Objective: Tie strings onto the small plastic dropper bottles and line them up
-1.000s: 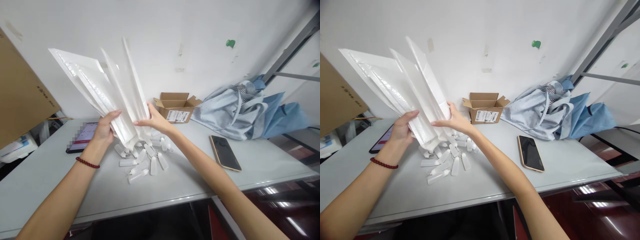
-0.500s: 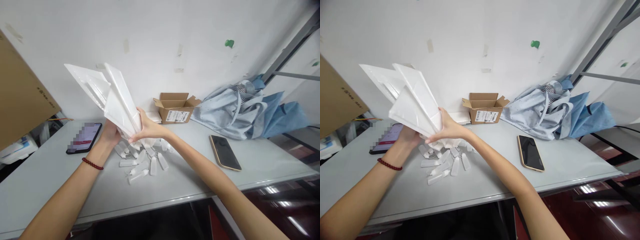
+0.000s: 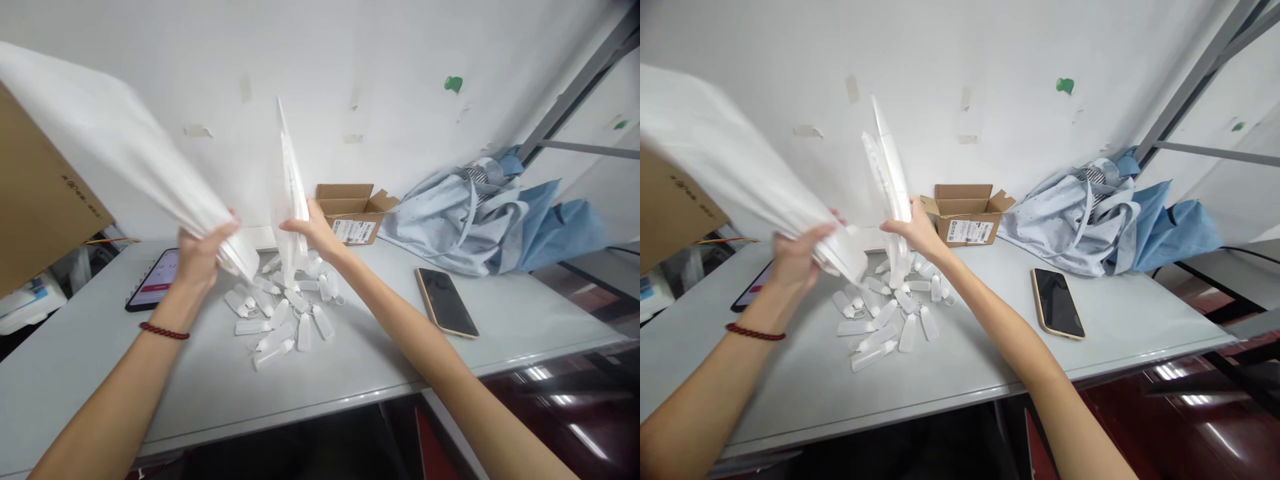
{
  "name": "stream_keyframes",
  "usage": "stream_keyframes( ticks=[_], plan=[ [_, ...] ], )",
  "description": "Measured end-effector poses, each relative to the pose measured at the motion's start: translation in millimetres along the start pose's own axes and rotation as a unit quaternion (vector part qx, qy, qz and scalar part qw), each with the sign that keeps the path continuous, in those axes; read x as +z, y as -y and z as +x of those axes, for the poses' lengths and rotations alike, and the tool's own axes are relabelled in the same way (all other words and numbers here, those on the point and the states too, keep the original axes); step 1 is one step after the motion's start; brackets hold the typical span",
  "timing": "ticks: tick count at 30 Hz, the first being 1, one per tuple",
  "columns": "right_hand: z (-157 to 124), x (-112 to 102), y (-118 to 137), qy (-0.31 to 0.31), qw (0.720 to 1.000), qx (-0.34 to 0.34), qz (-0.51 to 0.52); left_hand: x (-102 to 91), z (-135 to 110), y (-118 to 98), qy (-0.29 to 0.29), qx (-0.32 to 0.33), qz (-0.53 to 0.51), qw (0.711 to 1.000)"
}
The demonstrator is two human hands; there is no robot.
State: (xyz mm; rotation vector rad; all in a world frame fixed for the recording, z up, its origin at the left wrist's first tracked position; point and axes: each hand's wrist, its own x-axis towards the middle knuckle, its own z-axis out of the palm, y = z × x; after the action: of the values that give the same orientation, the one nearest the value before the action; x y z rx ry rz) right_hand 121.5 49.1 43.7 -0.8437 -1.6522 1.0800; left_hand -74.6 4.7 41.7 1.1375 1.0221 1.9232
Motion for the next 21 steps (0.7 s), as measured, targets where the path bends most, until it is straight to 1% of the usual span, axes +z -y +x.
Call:
stream_keyframes(
  ticks=[1, 2, 5, 6, 8, 9, 12, 13, 16, 18, 21],
  plan=[
    [0.1, -1.1, 1.7, -0.004, 1.000, 0.000, 0.001, 1.0, -0.1, 1.8, 0.019, -0.021, 0.010, 1.000],
    [0.0, -2.1, 3.4, -0.007, 1.000, -0.001, 0.001, 2.2, -0.1, 3.6, 0.020, -0.016, 0.002, 1.000],
    [0.6, -4.7, 7.0, -0.014, 1.000, -0.005, -0.001, 5.9, -0.7, 7.3, -0.002, 0.055, -0.037, 0.998],
    [1.2, -5.3, 7.6, -0.014, 1.000, -0.006, 0.000, 6.7, -0.9, 8.0, 0.002, 0.040, -0.030, 0.999],
    [2.7, -6.5, 8.0, -0.016, 1.000, -0.004, 0.004, 6.9, -1.2, 8.1, 0.033, -0.027, -0.003, 0.999],
    [3.3, -6.9, 8.1, -0.019, 1.000, -0.002, 0.003, 6.0, -1.0, 7.2, 0.036, -0.042, 0.002, 0.998],
    [2.9, -8.2, 10.1, -0.025, 1.000, 0.003, 0.001, 0.7, 1.0, 0.8, 0.014, -0.042, -0.025, 0.999],
    [1.9, -8.5, 11.7, -0.019, 1.000, 0.005, 0.005, -1.5, 1.6, -1.6, 0.017, -0.058, -0.033, 0.998],
    [-2.9, -7.8, 18.2, 0.008, 1.000, 0.008, 0.020, -5.6, 1.5, -4.9, 0.063, -0.123, -0.045, 0.989],
    [-6.3, -4.2, 21.3, 0.021, 1.000, 0.010, 0.018, -4.5, -0.9, -2.4, 0.095, -0.133, -0.055, 0.985],
    [-10.3, 8.0, 19.6, 0.027, 0.999, 0.015, 0.020, 3.4, -7.8, 6.9, 0.132, -0.141, -0.075, 0.978]
  ],
)
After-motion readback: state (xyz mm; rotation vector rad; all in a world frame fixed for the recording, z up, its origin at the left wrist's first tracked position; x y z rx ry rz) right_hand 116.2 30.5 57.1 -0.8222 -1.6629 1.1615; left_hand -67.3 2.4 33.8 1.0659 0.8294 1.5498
